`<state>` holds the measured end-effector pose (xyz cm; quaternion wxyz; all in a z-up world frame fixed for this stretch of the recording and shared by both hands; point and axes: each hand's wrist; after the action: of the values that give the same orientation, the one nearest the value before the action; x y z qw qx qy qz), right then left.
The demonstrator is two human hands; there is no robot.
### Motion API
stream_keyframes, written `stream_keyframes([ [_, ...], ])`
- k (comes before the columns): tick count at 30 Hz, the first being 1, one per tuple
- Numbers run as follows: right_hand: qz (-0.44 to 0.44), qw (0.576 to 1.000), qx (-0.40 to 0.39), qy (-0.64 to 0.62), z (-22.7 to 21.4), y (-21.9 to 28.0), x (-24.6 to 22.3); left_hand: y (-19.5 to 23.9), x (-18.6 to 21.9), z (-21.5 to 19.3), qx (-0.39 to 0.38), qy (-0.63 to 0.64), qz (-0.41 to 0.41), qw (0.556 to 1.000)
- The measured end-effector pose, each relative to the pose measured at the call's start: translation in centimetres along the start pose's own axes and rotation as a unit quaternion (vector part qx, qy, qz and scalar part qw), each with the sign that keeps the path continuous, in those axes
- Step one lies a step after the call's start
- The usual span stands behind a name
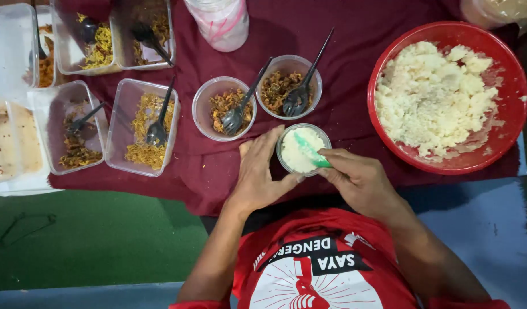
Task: Packing a white substance into a small plastic container using a spoon
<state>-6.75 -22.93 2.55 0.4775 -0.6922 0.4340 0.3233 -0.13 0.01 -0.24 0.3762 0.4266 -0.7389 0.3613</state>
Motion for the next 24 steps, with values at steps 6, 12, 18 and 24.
stream_keyframes([
  [6,-0.001,0.999,0.019,0.05,-1.0,-0.3,-1.8,0.0,0.5,0.1,-0.012,0.006,-0.019,1.0],
  [12,-0.057,0.978,-0.021,0.2,-2.0,-1.6,-3.1,-0.1,0.9,0.8,-0.001,-0.015,-0.044,0.999],
  [18,-0.117,0.905,-0.088,0.399,-1.2,-2.3,-3.2,-0.1,1.3,1.6,0.026,-0.048,-0.075,0.996],
  [24,-0.111,0.828,-0.172,0.522,-0.6,-1.7,-2.4,-0.3,1.3,1.7,0.027,-0.026,-0.064,0.997],
])
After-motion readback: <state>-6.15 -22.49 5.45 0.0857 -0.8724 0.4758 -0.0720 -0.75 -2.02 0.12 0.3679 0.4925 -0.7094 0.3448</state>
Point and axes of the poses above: each hand's wrist, its own y-axis away from the middle knuckle, its own z-axis out of the palm, x = y × z, and after that the axes turned 9 degrees about -z, right-handed
